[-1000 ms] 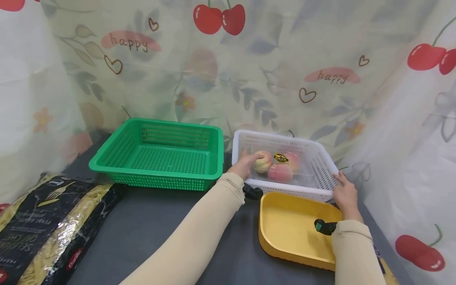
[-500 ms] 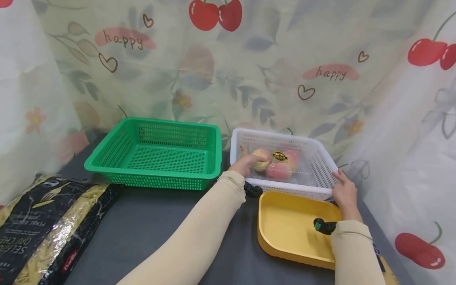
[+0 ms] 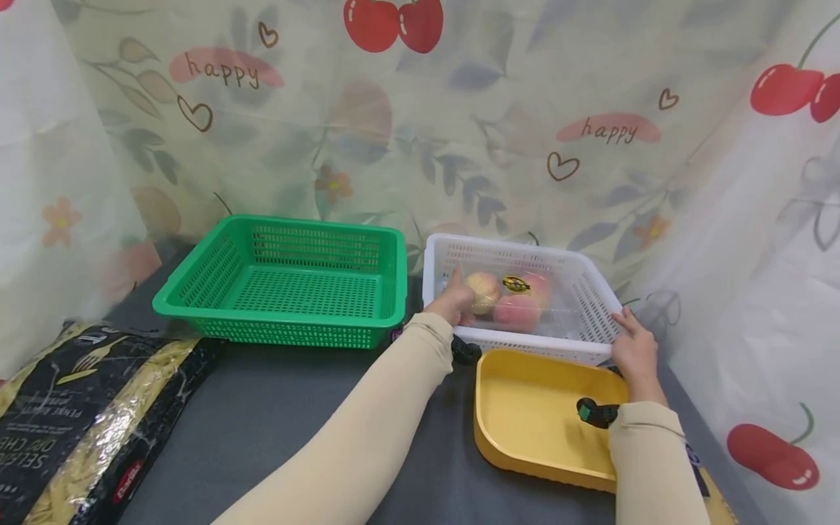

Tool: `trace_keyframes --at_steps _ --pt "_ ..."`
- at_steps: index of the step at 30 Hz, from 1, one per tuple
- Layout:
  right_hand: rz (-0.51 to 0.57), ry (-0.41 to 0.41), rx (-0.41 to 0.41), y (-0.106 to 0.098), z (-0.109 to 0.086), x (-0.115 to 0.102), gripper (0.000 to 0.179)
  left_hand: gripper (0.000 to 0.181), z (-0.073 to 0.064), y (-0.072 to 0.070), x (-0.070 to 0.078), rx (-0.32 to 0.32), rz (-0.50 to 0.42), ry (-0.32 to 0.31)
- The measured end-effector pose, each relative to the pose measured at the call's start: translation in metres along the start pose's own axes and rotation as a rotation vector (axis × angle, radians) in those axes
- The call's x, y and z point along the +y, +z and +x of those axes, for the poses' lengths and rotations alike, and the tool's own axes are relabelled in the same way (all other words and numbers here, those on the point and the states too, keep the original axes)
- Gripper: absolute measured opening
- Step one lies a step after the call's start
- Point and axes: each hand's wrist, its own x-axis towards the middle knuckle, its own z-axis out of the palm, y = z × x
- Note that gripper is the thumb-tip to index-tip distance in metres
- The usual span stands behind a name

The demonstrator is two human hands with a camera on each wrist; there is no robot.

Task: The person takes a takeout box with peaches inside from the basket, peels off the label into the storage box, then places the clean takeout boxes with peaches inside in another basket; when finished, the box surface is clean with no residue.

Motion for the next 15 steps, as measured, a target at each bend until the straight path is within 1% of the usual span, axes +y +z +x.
trace_keyframes --at_steps 1,2,3,4,5,6,7,9,12,15 --pt "0.001 0.001 0.001 0.0 0.0 0.0 0.058 0.094 -0.028 -0.006 0.013 0.03 0.042 0.001" --pt "-0.003 0.002 0.001 0.0 0.0 0.0 0.058 0.088 -0.055 -0.012 0.024 0.058 0.094 0.017" --pt "-0.003 0.004 0.0 0.0 0.0 0.0 0.058 0.081 -0.076 -0.016 0.034 0.105 0.162 0.023" --pt "-0.004 0.006 -0.005 0.0 0.0 0.0 0.058 0.074 -0.092 -0.019 0.042 0.152 0.227 0.032" --pt "-0.005 0.009 -0.01 0.0 -0.001 0.0 0.058 0.069 -0.103 -0.02 0.046 0.19 0.281 0.039" --pt "-0.004 0.009 -0.014 0.0 -0.001 -0.001 0.057 0.064 -0.11 -0.02 0.049 0.234 0.325 0.045" --pt "0.0 0.009 -0.019 0.0 -0.002 -0.001 0.057 0.06 -0.112 -0.019 0.051 0.272 0.372 0.05" --pt "0.006 0.007 -0.027 0.0 -0.002 -0.001 0.057 0.055 -0.109 -0.017 0.051 0.321 0.412 0.064" --pt "0.009 0.0 -0.021 -0.002 -0.002 -0.001 0.057 0.053 -0.103 -0.014 0.049 0.345 0.415 0.078" --pt "0.013 0.002 -0.013 -0.001 -0.003 -0.001 0.058 0.053 -0.105 -0.015 0.05 0.343 0.429 0.104"
